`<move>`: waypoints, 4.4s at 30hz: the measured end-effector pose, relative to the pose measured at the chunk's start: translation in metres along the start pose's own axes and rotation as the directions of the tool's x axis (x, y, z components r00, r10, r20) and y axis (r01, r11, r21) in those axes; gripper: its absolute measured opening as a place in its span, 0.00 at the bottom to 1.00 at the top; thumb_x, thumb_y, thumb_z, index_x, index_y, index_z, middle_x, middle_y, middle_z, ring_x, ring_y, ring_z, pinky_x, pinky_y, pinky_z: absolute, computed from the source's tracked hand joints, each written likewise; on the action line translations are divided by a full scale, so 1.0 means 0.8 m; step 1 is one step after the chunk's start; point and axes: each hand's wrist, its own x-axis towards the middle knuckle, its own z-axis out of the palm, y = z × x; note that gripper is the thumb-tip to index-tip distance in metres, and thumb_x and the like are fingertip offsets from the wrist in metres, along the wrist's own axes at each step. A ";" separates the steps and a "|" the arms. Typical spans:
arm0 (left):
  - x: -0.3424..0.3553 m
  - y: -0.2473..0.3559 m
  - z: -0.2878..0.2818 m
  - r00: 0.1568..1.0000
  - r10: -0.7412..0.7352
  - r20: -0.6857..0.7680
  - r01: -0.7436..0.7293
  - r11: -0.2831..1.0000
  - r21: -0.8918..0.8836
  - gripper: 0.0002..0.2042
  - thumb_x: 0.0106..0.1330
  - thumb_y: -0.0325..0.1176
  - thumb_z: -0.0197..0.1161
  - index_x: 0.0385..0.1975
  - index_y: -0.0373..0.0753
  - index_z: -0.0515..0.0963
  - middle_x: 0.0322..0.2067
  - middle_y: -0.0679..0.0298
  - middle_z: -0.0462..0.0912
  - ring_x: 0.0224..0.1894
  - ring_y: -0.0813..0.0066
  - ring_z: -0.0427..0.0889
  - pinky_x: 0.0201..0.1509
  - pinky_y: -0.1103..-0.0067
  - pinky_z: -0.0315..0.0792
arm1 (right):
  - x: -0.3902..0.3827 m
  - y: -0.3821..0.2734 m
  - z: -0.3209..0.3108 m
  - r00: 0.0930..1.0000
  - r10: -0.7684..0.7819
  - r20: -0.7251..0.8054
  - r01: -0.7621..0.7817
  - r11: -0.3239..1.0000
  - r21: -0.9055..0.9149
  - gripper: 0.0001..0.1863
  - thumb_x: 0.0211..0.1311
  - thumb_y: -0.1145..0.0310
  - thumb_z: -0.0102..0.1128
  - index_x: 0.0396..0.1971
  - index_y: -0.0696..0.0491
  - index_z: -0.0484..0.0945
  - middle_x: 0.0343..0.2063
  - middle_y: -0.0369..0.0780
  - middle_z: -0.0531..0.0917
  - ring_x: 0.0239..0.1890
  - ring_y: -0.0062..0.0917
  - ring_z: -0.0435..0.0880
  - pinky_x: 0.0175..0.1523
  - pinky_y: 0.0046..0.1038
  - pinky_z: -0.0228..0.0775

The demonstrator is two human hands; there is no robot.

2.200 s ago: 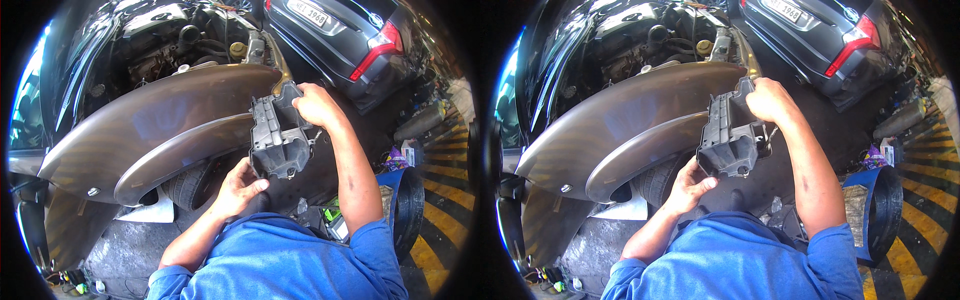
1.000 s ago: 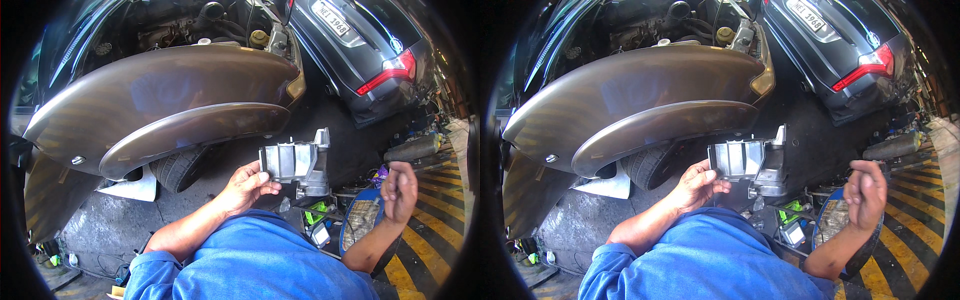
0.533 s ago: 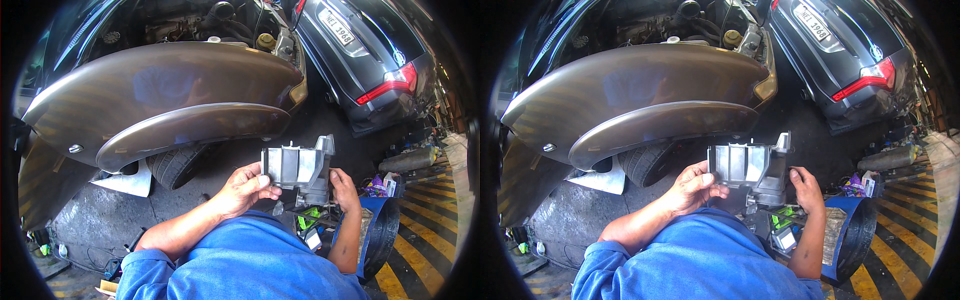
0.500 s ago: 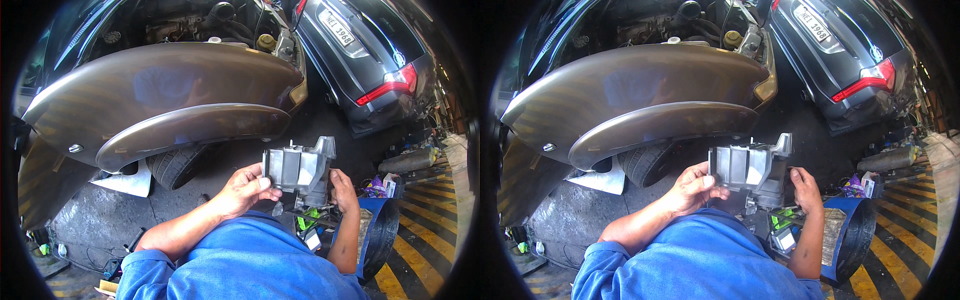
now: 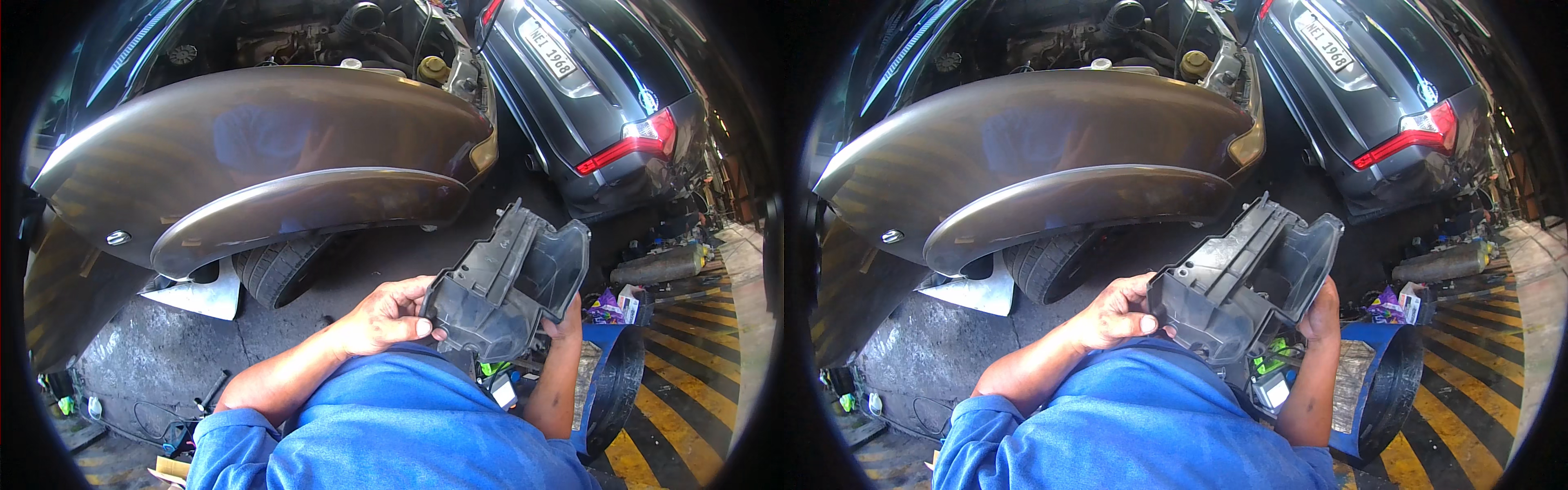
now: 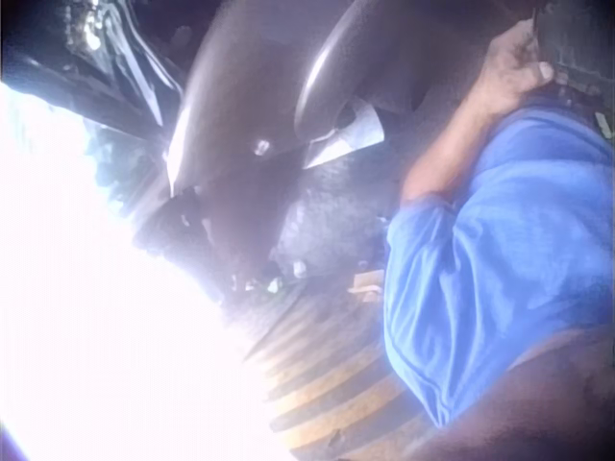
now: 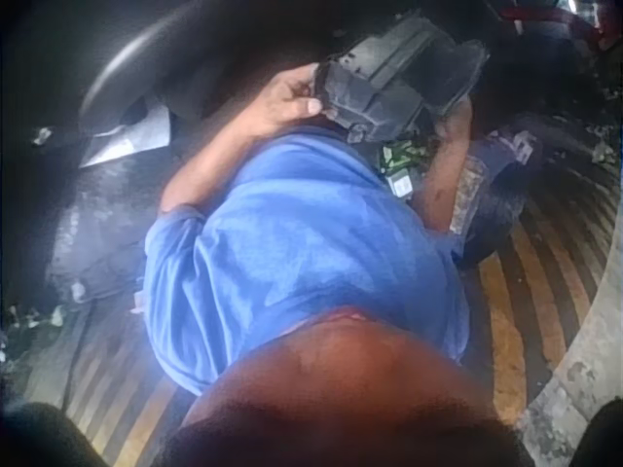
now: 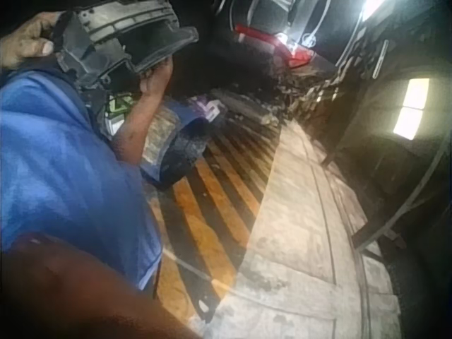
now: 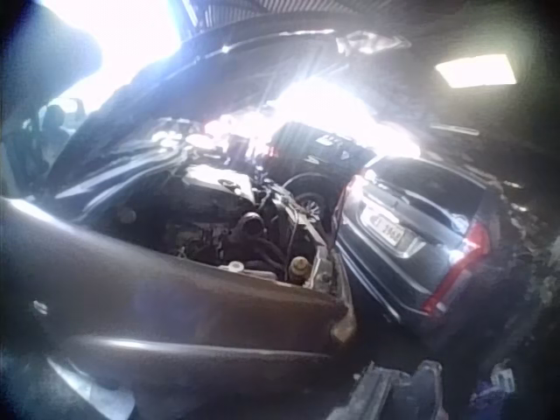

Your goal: The person prepares a plastic car ventilation housing by stripping off old material and threading a wire through it, receives and handles an evaporator core, and then works on a blower assembly on the ground using a screwdriver.

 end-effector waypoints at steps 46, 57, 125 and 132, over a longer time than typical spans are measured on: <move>0.009 -0.004 -0.015 0.996 0.051 -0.069 -0.057 0.994 -0.094 0.33 0.60 0.31 0.65 0.66 0.36 0.63 0.49 0.66 0.79 0.47 0.80 0.77 0.54 0.77 0.72 | 0.011 0.008 0.012 0.985 -0.154 -0.079 0.164 0.974 0.155 0.10 0.66 0.65 0.56 0.41 0.54 0.76 0.24 0.32 0.79 0.15 0.11 0.69 0.19 0.16 0.61; 0.003 -0.001 -0.019 0.989 0.032 -0.147 -0.022 0.998 0.063 0.29 0.57 0.19 0.56 0.63 0.37 0.69 0.51 0.65 0.79 0.52 0.77 0.76 0.62 0.76 0.67 | 0.010 -0.031 0.007 0.859 -0.512 0.009 0.503 0.847 0.173 0.22 0.57 0.58 0.65 0.43 0.60 0.74 0.27 0.40 0.79 0.21 0.22 0.78 0.23 0.21 0.71; 0.016 -0.011 -0.046 0.889 -0.018 -0.458 -0.120 0.955 -0.271 0.15 0.53 0.18 0.55 0.41 0.35 0.78 0.34 0.66 0.82 0.33 0.80 0.79 0.38 0.82 0.72 | -0.037 -0.060 0.038 0.842 -0.439 0.314 0.443 0.894 0.062 0.19 0.57 0.60 0.67 0.37 0.57 0.71 0.31 0.39 0.74 0.18 0.10 0.62 0.19 0.10 0.57; 0.016 0.007 -0.038 0.923 0.060 -0.381 -0.132 0.977 -0.165 0.25 0.61 0.24 0.60 0.61 0.30 0.70 0.55 0.55 0.77 0.57 0.67 0.76 0.64 0.73 0.67 | -0.021 -0.043 0.034 0.856 -0.458 0.238 0.412 0.884 0.220 0.21 0.55 0.61 0.68 0.39 0.59 0.70 0.28 0.41 0.78 0.23 0.20 0.78 0.24 0.18 0.71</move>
